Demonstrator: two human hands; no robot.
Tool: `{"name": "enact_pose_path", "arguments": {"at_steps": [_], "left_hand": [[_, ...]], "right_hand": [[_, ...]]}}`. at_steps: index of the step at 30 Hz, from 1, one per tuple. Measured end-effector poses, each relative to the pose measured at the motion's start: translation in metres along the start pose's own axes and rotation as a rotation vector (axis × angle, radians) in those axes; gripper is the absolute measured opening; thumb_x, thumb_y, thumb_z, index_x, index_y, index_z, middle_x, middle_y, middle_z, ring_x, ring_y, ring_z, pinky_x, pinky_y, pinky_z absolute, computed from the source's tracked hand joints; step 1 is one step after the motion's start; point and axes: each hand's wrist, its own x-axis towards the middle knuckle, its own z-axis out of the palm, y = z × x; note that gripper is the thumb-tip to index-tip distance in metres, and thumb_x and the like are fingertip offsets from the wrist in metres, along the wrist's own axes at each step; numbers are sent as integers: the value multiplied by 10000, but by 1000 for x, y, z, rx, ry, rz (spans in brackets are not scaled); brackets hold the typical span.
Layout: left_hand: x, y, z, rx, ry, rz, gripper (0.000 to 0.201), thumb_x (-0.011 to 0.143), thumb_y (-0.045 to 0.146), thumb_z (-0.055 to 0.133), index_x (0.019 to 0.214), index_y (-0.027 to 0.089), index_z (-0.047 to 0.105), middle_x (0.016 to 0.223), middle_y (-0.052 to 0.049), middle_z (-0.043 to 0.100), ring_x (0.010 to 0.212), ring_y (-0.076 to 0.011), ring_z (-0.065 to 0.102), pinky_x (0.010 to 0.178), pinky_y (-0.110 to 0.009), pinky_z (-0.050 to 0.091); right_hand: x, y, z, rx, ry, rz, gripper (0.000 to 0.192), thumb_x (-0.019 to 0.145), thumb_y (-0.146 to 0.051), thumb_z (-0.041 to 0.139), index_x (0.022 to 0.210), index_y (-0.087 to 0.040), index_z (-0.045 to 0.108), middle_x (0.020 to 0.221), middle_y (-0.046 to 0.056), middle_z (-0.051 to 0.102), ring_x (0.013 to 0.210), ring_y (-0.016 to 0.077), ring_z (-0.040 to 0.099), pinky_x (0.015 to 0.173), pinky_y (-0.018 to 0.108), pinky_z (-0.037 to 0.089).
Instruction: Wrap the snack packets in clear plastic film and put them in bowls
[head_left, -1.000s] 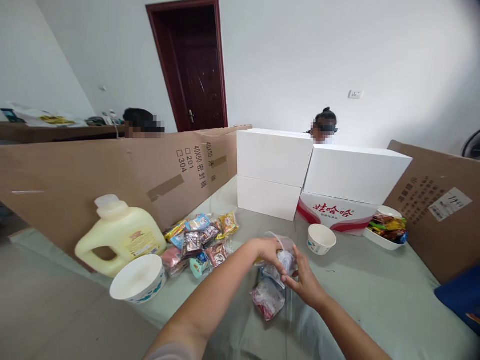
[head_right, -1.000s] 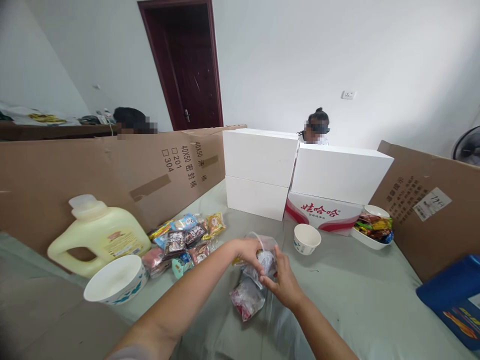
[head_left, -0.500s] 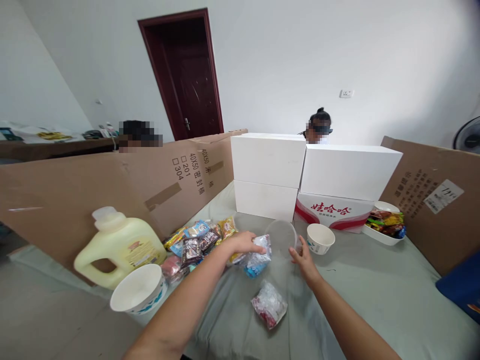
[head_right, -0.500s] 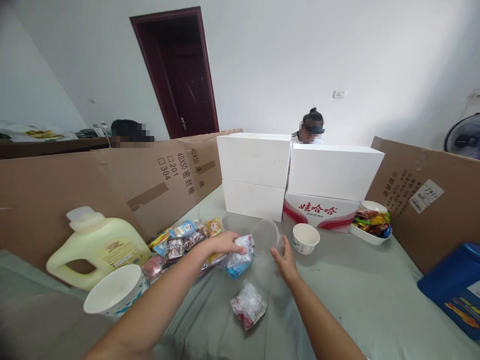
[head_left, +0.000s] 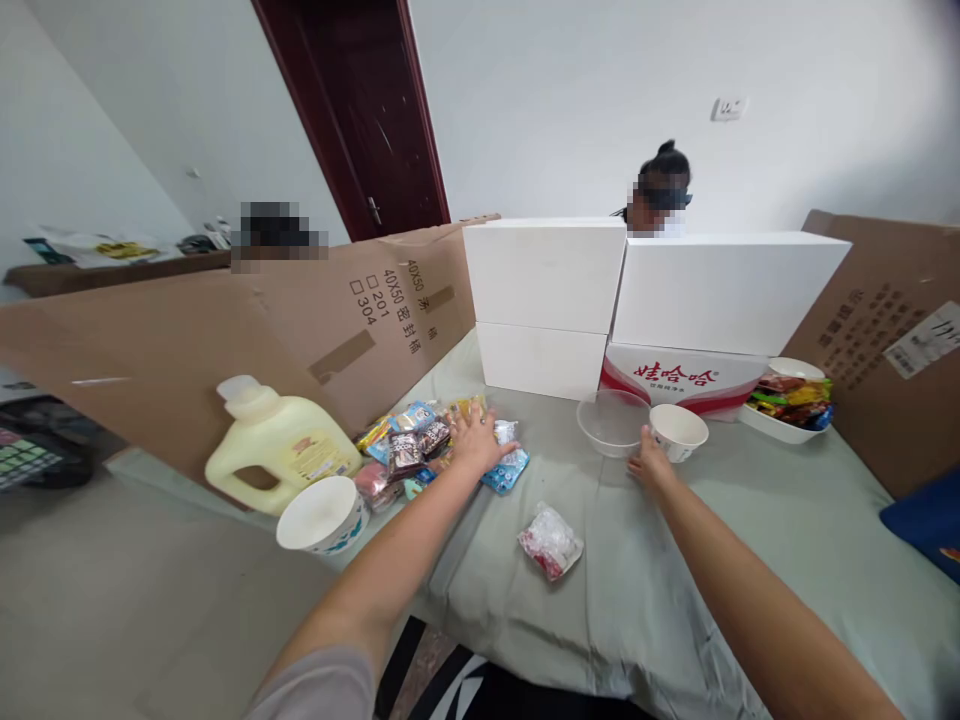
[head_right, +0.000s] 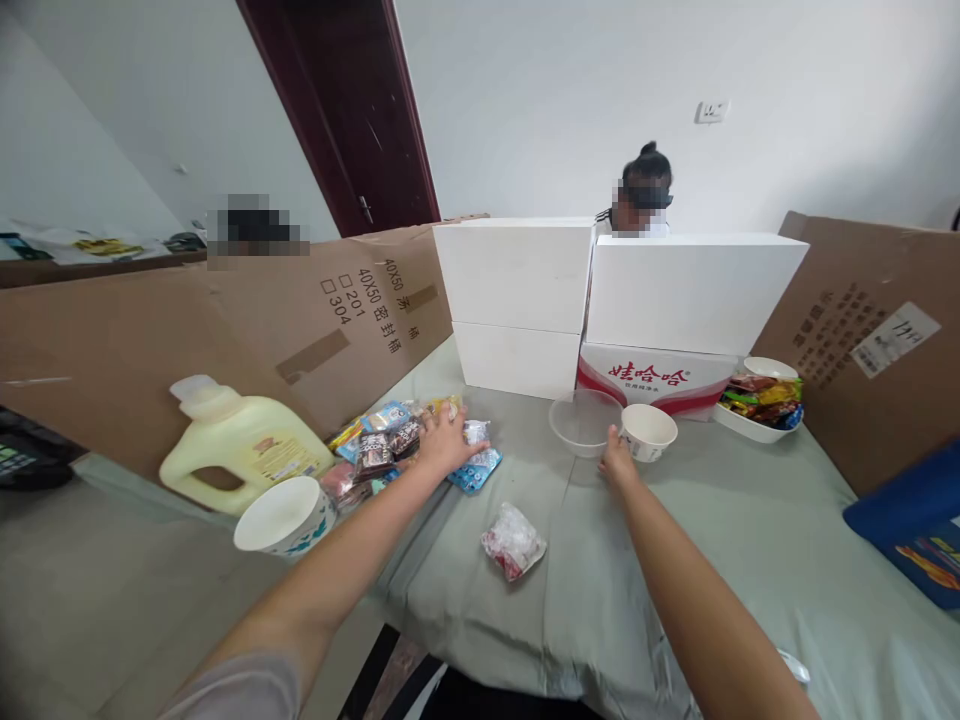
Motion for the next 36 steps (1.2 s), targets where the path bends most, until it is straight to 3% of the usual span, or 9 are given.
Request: {"name": "enact_pose_path", "arguments": {"at_steps": [5, 9, 12, 16, 19, 22, 26, 32, 36], "left_hand": [[-4, -7, 1, -31, 138, 27, 661, 804, 602, 585, 1317, 188, 531, 1478, -177, 338, 1283, -418, 378, 1017, -491, 352], [-5, 3, 2, 71, 173, 77, 564, 880, 492, 533, 1364, 205, 496, 1507, -154, 322, 1332, -402, 322, 1092, -551, 209], [-6, 10, 3, 116, 111, 121, 551, 918, 469, 476, 1376, 164, 488, 1449, -181, 420, 1339, -411, 314, 1095, -603, 140], [-15, 20, -6, 87, 211, 159, 598, 902, 480, 499, 1402, 155, 454, 1515, -185, 315, 1399, -429, 189, 1105, -628, 87], [-42, 38, -5, -46, 326, 348, 500, 896, 345, 507, 1363, 166, 489, 1510, -145, 333, 1424, -359, 168, 1145, -565, 135], [-88, 69, 13, -288, 220, 671, 407, 853, 255, 522, 1255, 199, 563, 1385, -109, 490, 1341, -295, 361, 1113, -494, 319], [-144, 112, 48, -531, 62, 963, 468, 856, 185, 517, 1321, 229, 495, 1384, -96, 494, 1317, -278, 410, 1057, -502, 418], [-163, 135, 80, -622, 162, 863, 317, 911, 174, 484, 1199, 247, 595, 1178, -85, 598, 1143, -271, 539, 965, -488, 503], [-164, 134, 89, -698, 241, 826, 256, 921, 207, 493, 1151, 252, 594, 1033, -69, 593, 986, -233, 597, 856, -427, 554]], "right_hand": [[-78, -20, -4, -80, -103, -136, 456, 842, -446, 573, 1210, -178, 593, 1261, 155, 574, 1248, 336, 452, 1047, 545, 337], [-166, -37, 20, -262, -543, -586, 664, 698, -358, 717, 1330, -320, 519, 1486, 60, 401, 1370, 355, 304, 1086, 551, 281], [-194, -38, 28, -478, -702, -680, 711, 752, -222, 642, 1419, -311, 412, 1523, 82, 341, 1373, 363, 300, 1055, 540, 329], [-181, -25, 2, -571, -599, -660, 630, 790, -75, 481, 1377, -302, 467, 1473, 74, 424, 1312, 304, 401, 1046, 484, 351], [-170, -9, -34, -585, -524, -631, 645, 758, -61, 484, 1355, -306, 492, 1472, 56, 427, 1340, 300, 364, 1073, 507, 307], [-169, 5, -67, -561, -533, -586, 644, 767, -102, 505, 1363, -343, 475, 1490, 22, 403, 1396, 311, 274, 1091, 570, 253], [-179, 21, -107, -487, -457, -535, 551, 822, -255, 555, 1365, -311, 480, 1493, 55, 389, 1395, 311, 277, 1087, 550, 288], [-202, 81, -179, -633, -266, -340, 300, 844, -314, 562, 1131, -306, 652, 1127, 71, 657, 1081, 281, 576, 929, 491, 440], [-206, 100, -188, -643, -178, -318, 245, 906, -318, 467, 1046, -301, 667, 988, 72, 666, 935, 258, 620, 850, 452, 475]]}}
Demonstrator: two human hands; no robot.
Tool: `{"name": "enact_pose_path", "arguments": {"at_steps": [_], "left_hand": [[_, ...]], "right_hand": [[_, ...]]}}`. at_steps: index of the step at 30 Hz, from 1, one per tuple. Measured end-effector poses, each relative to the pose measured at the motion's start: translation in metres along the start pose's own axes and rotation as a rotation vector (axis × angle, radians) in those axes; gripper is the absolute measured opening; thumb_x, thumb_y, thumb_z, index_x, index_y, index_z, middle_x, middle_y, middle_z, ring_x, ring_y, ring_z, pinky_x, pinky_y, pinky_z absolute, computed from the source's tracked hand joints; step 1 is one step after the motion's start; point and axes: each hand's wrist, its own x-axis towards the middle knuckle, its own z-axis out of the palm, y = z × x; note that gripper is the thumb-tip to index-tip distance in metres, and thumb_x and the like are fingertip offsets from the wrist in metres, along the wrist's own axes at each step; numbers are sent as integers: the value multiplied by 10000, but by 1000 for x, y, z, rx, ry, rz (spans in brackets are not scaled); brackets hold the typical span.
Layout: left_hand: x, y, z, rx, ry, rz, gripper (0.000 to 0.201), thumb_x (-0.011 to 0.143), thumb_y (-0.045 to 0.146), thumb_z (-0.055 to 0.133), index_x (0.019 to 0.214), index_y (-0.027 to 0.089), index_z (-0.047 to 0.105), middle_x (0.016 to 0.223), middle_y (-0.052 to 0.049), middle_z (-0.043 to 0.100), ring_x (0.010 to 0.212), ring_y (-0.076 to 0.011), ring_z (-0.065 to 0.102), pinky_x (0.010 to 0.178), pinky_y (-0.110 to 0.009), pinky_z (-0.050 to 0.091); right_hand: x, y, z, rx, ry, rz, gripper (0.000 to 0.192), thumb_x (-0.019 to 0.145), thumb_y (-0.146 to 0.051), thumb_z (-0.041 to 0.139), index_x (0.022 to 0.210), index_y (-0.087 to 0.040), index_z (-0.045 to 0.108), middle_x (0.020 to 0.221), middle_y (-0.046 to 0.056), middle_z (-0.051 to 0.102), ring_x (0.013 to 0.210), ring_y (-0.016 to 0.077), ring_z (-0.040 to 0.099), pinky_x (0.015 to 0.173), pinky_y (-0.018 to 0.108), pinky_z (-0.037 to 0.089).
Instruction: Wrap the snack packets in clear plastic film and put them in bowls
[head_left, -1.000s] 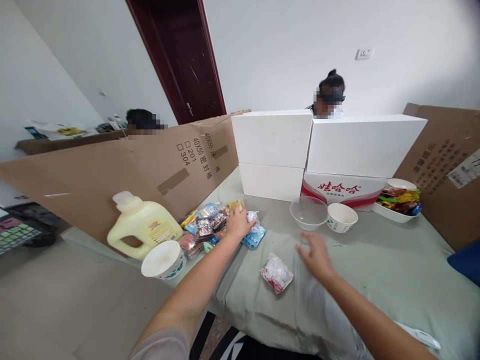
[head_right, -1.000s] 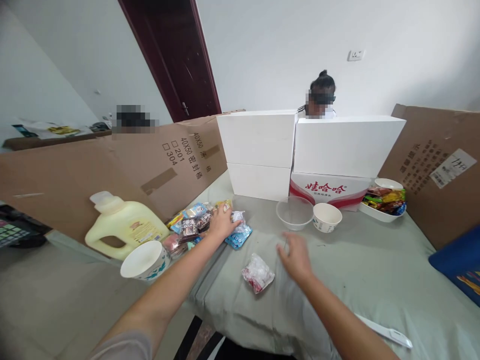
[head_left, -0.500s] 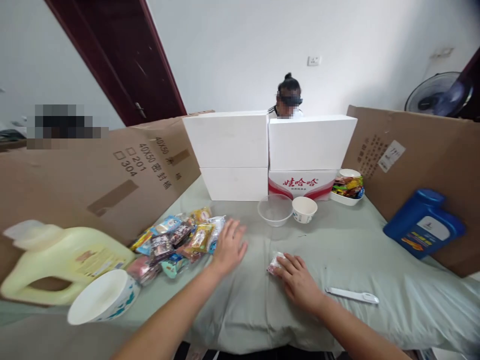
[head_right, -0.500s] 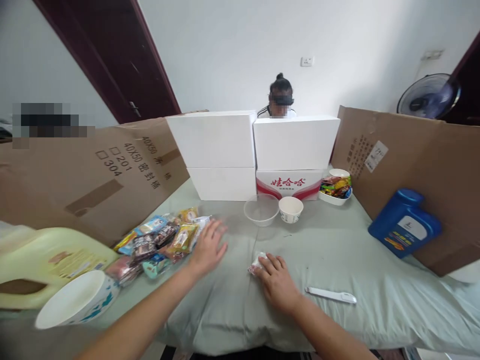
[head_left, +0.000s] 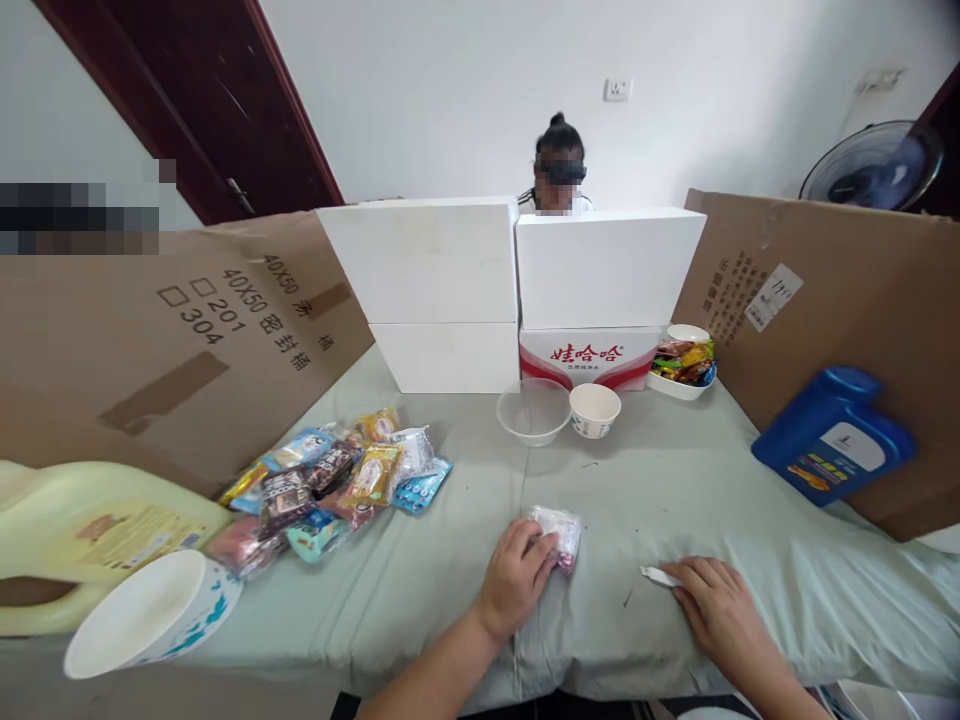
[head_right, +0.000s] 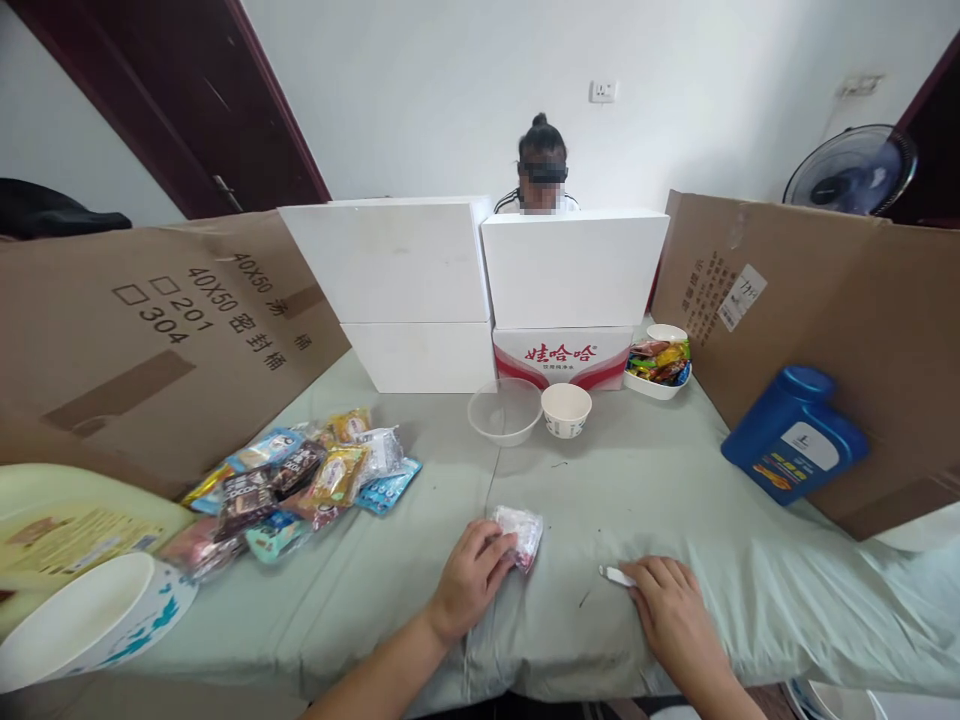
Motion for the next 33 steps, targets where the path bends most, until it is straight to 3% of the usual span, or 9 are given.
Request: {"name": "enact_pose_path", "arguments": {"at_steps": [4, 10, 15, 19, 22, 26, 29, 31, 33], "left_hand": [[-6, -1, 4, -37, 66, -18, 384, 891, 209, 546, 1259, 252, 444, 1194, -106, 532, 1097, -252, 573, 903, -439, 546], [-10, -2, 4, -103, 146, -76, 532, 861, 176, 571, 1314, 237, 298, 1310, -143, 423, 1220, -261, 496, 959, -458, 510], [-8, -1, 2, -187, 113, -197, 478, 792, 108, 566, 1215, 220, 375, 1313, -146, 430, 1114, -241, 566, 891, -403, 535], [-4, -3, -1, -264, 59, -291, 419, 783, 140, 575, 1172, 216, 438, 1326, -141, 460, 871, -179, 631, 803, -365, 554], [2, -3, -3, -236, -7, -229, 466, 808, 220, 621, 1247, 205, 465, 1345, -144, 493, 1099, -264, 569, 934, -450, 498], [10, 2, -8, -201, -97, -154, 360, 816, 226, 630, 1174, 222, 587, 1218, -95, 608, 1103, -283, 539, 958, -480, 461], [12, 2, -16, -284, -68, -205, 181, 830, 179, 560, 974, 202, 666, 1056, -78, 666, 986, -245, 579, 888, -402, 484], [10, -3, -22, -382, 27, -352, 154, 864, 229, 516, 896, 182, 659, 929, -70, 681, 886, -216, 607, 807, -342, 498], [5, -13, -29, -467, 130, -536, 213, 886, 336, 498, 836, 175, 630, 784, -41, 660, 743, -185, 609, 681, -282, 490]], "right_hand": [[39, -55, 9, 106, 27, -49, 309, 961, -286, 349, 1145, -275, 598, 1054, 81, 618, 907, 215, 626, 780, 353, 507], [96, -138, 16, -110, -197, -245, 298, 866, -103, 452, 1045, -250, 639, 919, 62, 613, 766, 212, 613, 667, 314, 463], [76, -72, 8, -108, -225, -114, 323, 915, -175, 379, 1078, -277, 639, 918, 57, 615, 761, 194, 627, 681, 313, 475], [49, -12, 3, -130, -61, 30, 256, 887, -284, 443, 984, -274, 680, 915, 84, 646, 834, 259, 626, 732, 406, 491], [46, -26, 12, 57, 77, 25, 448, 840, -444, 561, 1253, -269, 554, 1206, 110, 594, 1123, 314, 549, 904, 473, 471], [68, -90, 37, 341, 52, -72, 937, 737, -521, 689, 1487, -216, 219, 1424, 148, 428, 1298, 325, 424, 1030, 503, 399], [88, -113, 49, 438, 59, -91, 663, 796, -460, 633, 1373, -196, 441, 1190, 135, 616, 1120, 304, 569, 951, 494, 450], [94, -107, 49, 481, 95, -56, 349, 880, -411, 516, 1143, -209, 624, 981, 101, 679, 953, 259, 629, 872, 446, 489], [92, -91, 45, 510, 149, 0, 295, 906, -411, 463, 967, -213, 673, 908, 92, 681, 890, 238, 638, 823, 407, 506]]}}
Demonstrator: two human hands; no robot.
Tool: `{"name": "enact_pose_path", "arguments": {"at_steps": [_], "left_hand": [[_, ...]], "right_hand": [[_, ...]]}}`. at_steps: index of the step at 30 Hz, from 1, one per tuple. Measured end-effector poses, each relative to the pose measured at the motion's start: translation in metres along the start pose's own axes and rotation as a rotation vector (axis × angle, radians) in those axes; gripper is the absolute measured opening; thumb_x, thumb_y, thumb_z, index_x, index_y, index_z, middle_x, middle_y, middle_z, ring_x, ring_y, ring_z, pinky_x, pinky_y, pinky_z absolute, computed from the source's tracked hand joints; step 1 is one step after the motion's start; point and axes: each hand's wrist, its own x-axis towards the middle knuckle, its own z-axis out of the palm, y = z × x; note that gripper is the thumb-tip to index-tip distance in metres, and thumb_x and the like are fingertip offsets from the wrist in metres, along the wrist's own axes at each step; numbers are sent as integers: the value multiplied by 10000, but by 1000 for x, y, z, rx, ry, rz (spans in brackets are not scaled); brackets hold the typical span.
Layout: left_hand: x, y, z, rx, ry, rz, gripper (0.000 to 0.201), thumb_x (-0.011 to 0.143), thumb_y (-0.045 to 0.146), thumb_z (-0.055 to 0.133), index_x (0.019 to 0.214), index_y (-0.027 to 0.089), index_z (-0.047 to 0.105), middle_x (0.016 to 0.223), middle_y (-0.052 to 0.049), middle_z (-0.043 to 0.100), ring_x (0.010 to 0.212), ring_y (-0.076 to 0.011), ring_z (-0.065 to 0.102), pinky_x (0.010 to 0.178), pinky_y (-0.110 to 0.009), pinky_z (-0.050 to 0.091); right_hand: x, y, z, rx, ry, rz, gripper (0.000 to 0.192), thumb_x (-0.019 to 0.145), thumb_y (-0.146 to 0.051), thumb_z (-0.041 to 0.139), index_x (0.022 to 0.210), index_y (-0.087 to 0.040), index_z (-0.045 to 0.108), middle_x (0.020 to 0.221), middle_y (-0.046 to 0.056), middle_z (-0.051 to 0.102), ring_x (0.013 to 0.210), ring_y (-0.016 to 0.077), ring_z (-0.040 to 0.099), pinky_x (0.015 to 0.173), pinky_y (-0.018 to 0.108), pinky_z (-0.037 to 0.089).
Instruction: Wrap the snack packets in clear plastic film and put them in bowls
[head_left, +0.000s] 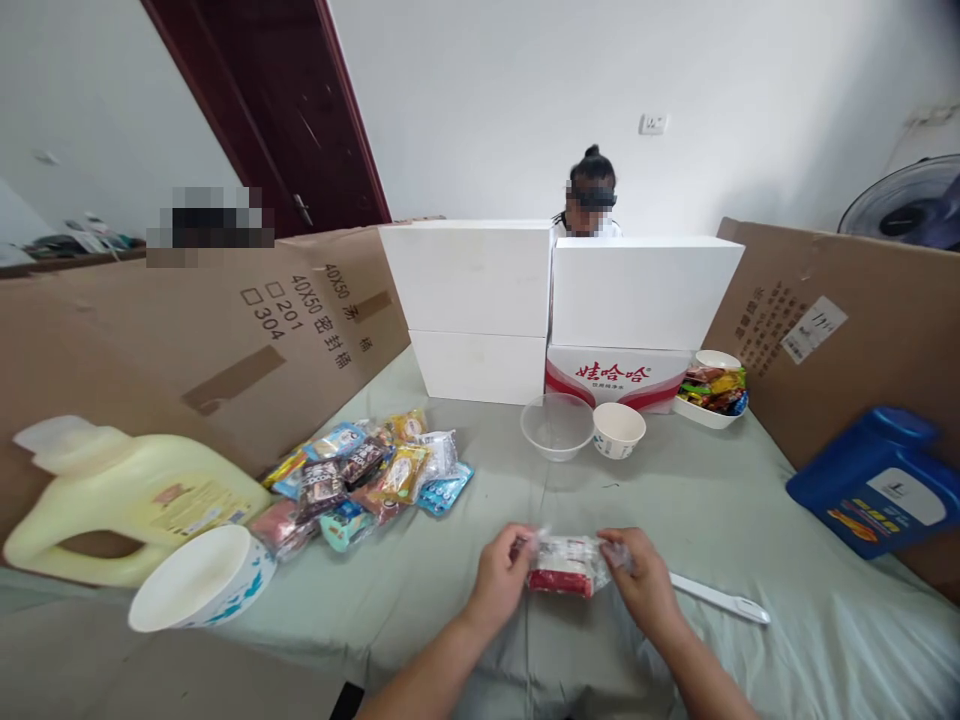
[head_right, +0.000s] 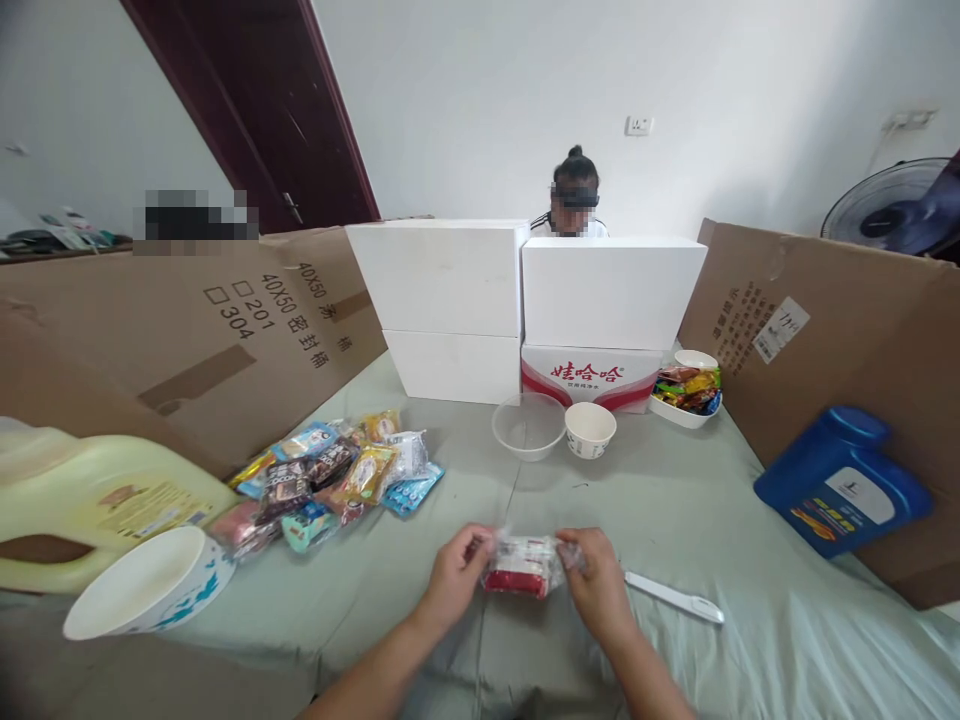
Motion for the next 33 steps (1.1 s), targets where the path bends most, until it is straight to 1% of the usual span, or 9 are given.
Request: {"name": "enact_pose_path", "arguments": {"at_steps": [6, 9, 11, 13, 16, 20, 23, 28, 33], "left_hand": [[-9, -19, -26, -65, 256, -156, 231, 836, 417, 537, 850, 186, 539, 734, -9, 590, 646, -166, 585, 592, -264, 480], [-20, -6, -34, 127, 476, 94, 190, 822, 265, 575, 988, 183, 532, 891, -51, 595, 782, -185, 592, 702, -312, 501], [-27, 9, -36, 213, 383, 427, 163, 819, 151, 544, 977, 190, 538, 868, -44, 588, 786, -179, 574, 732, -322, 494], [-30, 24, -32, 232, 73, 669, 137, 817, 107, 510, 918, 191, 548, 772, -23, 587, 722, -165, 560, 700, -305, 493], [-23, 31, -21, 396, -242, 613, 121, 855, 133, 486, 896, 182, 589, 840, -59, 638, 820, -195, 594, 775, -349, 505], [-6, 15, -14, 727, -191, 343, 310, 872, 182, 520, 1176, 189, 579, 1347, -135, 518, 1281, -317, 428, 1044, -576, 337], [-2, 5, -15, 810, -207, 317, 504, 844, 248, 598, 1332, 213, 478, 1508, -126, 343, 1406, -369, 228, 1081, -664, 202], [-9, 6, -9, 695, -199, 434, 351, 858, 162, 546, 1208, 190, 560, 1327, -119, 546, 1263, -296, 458, 1080, -587, 291], [-20, 6, 2, 554, -53, 640, 198, 906, 118, 451, 966, 190, 625, 1048, -75, 647, 1076, -245, 557, 949, -442, 447]], "right_hand": [[-28, 24, -43, -92, 137, 104, 262, 840, -422, 515, 952, -224, 645, 994, 71, 672, 963, 233, 631, 830, 384, 514], [-39, 3, -55, -146, 239, 49, 207, 866, -358, 520, 993, -224, 615, 978, 62, 657, 950, 223, 623, 828, 370, 500], [-40, -21, -55, -111, 170, -98, 150, 888, -282, 523, 1003, -225, 599, 952, 56, 648, 919, 201, 618, 803, 334, 494], [-37, -45, -47, -79, -61, -289, 127, 903, -224, 505, 985, -225, 602, 907, 46, 649, 873, 181, 615, 777, 306, 488], [-26, -59, -24, -196, -378, -344, 205, 929, -188, 433, 946, -218, 635, 895, 50, 667, 874, 184, 616, 809, 322, 483], [-13, -36, 4, -461, -378, -67, 409, 878, -66, 363, 1184, -180, 609, 1228, 119, 618, 1075, 221, 598, 886, 344, 479], [-8, -21, 10, -557, -353, 54, 493, 880, -91, 374, 1348, -175, 502, 1415, 132, 482, 1140, 250, 577, 888, 358, 479], [8, -33, 6, -442, -336, 28, 393, 942, -195, 350, 1254, -175, 590, 1227, 123, 624, 1108, 254, 570, 944, 370, 425], [33, -42, 8, -215, -453, 145, 340, 890, -137, 395, 1089, -186, 667, 1106, 84, 670, 1044, 192, 595, 915, 282, 409]]}}
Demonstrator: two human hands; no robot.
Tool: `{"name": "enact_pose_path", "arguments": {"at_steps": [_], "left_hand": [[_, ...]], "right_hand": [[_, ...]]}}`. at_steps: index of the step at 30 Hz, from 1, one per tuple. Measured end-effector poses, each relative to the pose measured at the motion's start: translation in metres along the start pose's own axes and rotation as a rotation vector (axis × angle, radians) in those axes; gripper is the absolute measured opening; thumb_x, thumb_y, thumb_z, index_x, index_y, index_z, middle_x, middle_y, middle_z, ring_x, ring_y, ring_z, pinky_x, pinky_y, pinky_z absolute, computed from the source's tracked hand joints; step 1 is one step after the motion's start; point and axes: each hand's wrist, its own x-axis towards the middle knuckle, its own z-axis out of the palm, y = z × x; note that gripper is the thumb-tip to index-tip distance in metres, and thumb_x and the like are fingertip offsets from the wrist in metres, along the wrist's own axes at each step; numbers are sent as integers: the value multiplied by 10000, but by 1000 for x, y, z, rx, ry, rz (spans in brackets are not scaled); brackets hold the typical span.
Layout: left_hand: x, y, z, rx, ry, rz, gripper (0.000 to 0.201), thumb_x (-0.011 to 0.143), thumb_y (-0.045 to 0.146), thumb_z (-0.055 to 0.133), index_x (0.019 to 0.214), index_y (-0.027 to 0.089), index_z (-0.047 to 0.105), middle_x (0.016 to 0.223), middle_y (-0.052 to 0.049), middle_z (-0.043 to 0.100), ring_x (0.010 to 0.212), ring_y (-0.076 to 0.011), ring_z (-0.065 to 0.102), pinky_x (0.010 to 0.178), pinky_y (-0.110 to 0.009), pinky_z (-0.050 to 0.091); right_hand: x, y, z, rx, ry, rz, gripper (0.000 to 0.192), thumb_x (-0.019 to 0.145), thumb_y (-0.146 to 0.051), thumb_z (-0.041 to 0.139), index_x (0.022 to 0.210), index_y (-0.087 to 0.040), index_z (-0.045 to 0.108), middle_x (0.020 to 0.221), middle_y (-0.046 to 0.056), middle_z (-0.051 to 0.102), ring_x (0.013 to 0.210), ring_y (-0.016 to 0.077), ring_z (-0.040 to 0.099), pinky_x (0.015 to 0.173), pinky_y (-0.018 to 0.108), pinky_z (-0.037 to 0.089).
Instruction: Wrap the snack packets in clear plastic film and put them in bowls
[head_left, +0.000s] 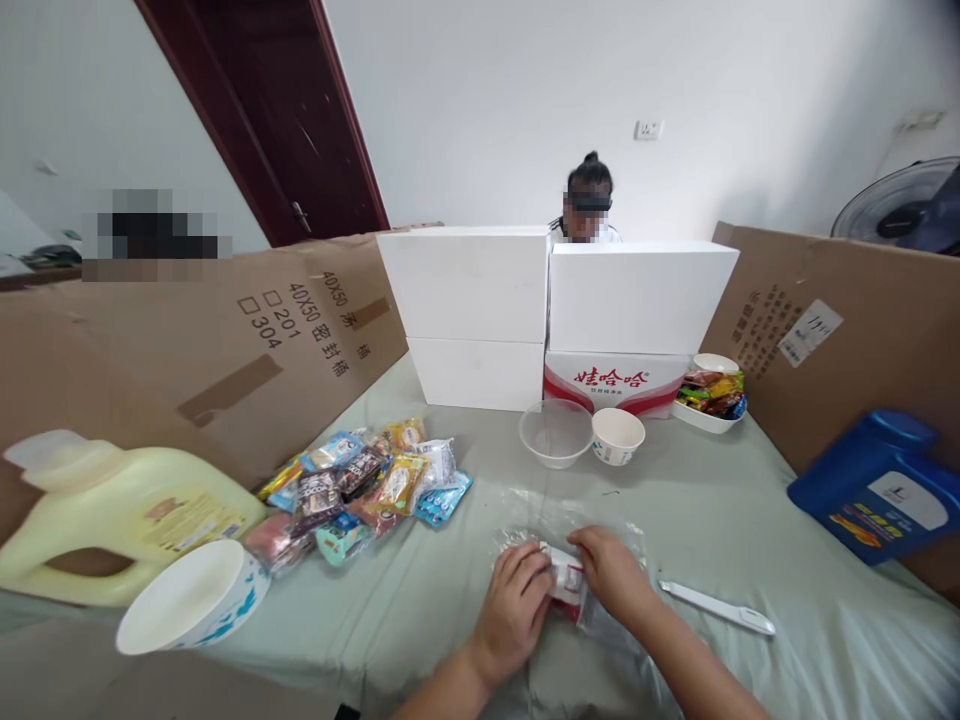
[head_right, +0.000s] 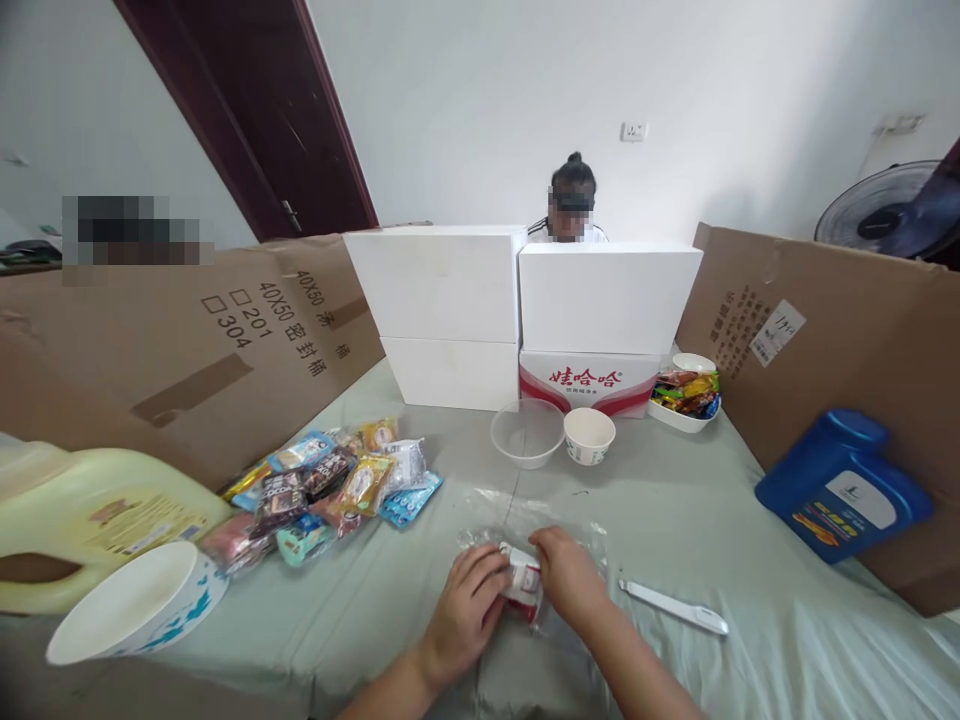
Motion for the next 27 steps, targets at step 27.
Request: {"name": "enact_pose_path", "arguments": {"at_steps": [27], "left_hand": [[-14, 2, 13, -129, -153, -54, 158, 816, 85, 446, 865, 183, 559, 877, -81, 629, 891, -243, 562, 829, -412, 479]], "right_hand": [[83, -16, -50, 407, 185, -44, 401, 848, -469, 463, 1069, -171, 615, 937, 70, 670, 777, 174, 622, 686, 301, 488]]}}
